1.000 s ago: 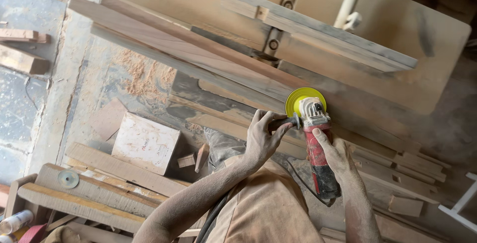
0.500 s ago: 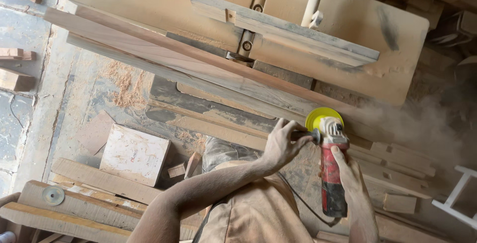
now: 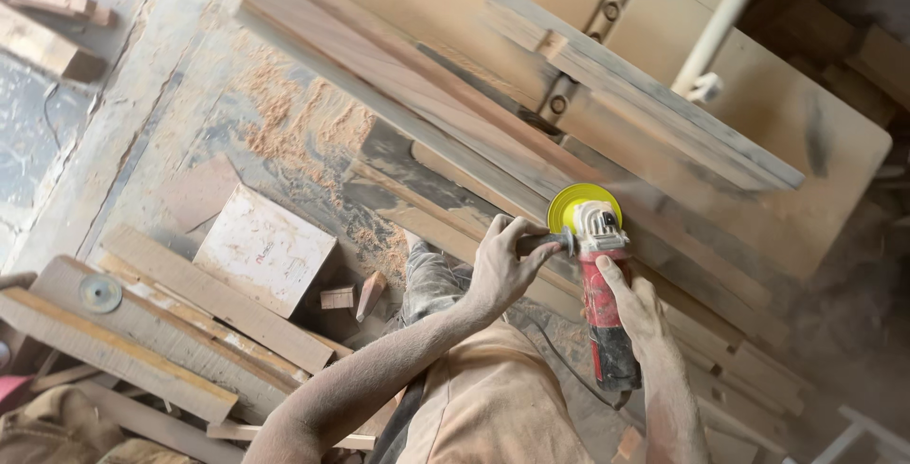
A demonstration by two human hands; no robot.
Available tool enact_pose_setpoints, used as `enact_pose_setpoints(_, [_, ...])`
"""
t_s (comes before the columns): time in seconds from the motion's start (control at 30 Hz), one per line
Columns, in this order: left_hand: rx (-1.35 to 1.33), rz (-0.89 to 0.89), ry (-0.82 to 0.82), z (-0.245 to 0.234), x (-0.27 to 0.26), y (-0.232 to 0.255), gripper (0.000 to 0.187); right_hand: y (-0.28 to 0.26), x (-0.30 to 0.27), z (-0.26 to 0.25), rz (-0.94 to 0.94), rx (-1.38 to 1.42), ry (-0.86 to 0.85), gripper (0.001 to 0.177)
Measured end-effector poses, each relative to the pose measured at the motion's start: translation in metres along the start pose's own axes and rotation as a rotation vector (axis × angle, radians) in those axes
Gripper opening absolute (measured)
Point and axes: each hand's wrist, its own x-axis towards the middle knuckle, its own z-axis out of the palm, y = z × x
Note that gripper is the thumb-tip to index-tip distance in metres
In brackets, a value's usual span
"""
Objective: The person uses a handheld orbital sander to smooth the surface of a long wooden plank resting on a workbench. They move the sander back and forth along the length of the plank, then flip the plank over to sand the other side.
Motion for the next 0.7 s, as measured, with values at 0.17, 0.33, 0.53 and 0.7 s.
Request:
enact_pose_setpoints(0.17, [-0.096, -0.002, 0.124, -0.042, 0.014, -0.004, 0.033, -0.048, 0.012, 0.045, -0.023, -0.079, -0.067, 0.059])
enact_pose_setpoints(0.33, [-0.018, -0.006, 0.211, -0.084, 0.026, -0.003, 0.032, -0.077, 0.022, 0.083, -0.1, -0.152, -0.104, 0.059])
enact_pose_setpoints(0.53, [0.024, 0.102, 0.341, -0.151, 0.049, -0.004, 0.034, -0.128, 0.043, 0.14, -0.198, -0.166, -0.2, 0.055])
enact_pose_setpoints(0.7, [0.068, 0.056, 0.471, -0.227, 0.098, -0.028, 0.033, -0.203, 0.077, 0.23, -0.242, -0.163, -0.373, 0.052])
